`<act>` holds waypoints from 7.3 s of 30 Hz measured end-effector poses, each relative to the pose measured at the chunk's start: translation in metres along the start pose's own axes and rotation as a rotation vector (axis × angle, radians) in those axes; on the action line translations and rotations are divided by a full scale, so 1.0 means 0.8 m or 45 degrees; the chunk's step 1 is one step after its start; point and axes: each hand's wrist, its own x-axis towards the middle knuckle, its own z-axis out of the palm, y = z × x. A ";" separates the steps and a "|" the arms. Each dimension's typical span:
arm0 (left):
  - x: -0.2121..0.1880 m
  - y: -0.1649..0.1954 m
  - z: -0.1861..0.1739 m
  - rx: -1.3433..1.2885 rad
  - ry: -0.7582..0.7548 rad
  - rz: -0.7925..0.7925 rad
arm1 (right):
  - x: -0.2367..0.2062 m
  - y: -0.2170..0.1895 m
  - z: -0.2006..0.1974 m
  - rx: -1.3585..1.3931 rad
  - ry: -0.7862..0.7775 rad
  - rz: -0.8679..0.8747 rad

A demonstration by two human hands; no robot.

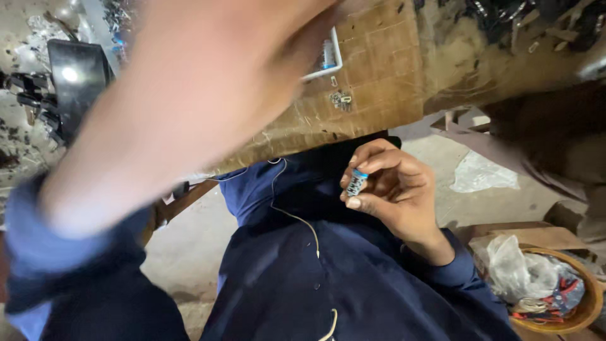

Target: The person sits at a workbench assembling padlock cylinder cores. They hold a small blue-capped lock core in one hand and insert tiny metal pins and springs into it by hand, using a thin wire tool to seat the parts, then place finished cores into a compartment tray and pick up new cores to repeat the process.

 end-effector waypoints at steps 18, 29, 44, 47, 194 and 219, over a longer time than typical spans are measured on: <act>-0.045 0.133 0.164 -0.524 0.498 -0.729 | 0.058 -0.032 -0.048 -0.110 0.533 -0.581; -0.107 0.127 0.113 -0.335 0.400 -0.883 | 0.086 -0.005 -0.044 -0.165 0.380 -0.454; -0.131 0.127 0.129 -0.404 0.229 -0.872 | 0.028 0.012 0.011 0.043 -0.004 0.024; -0.097 0.119 0.140 -0.174 0.190 -0.774 | 0.017 0.014 0.008 0.028 -0.022 0.006; -0.158 0.126 0.135 -1.205 0.686 -0.818 | 0.038 0.031 0.033 -0.272 -0.115 0.183; -0.173 0.100 0.107 -0.362 0.252 -1.050 | 0.042 0.030 0.047 -0.146 -0.049 0.179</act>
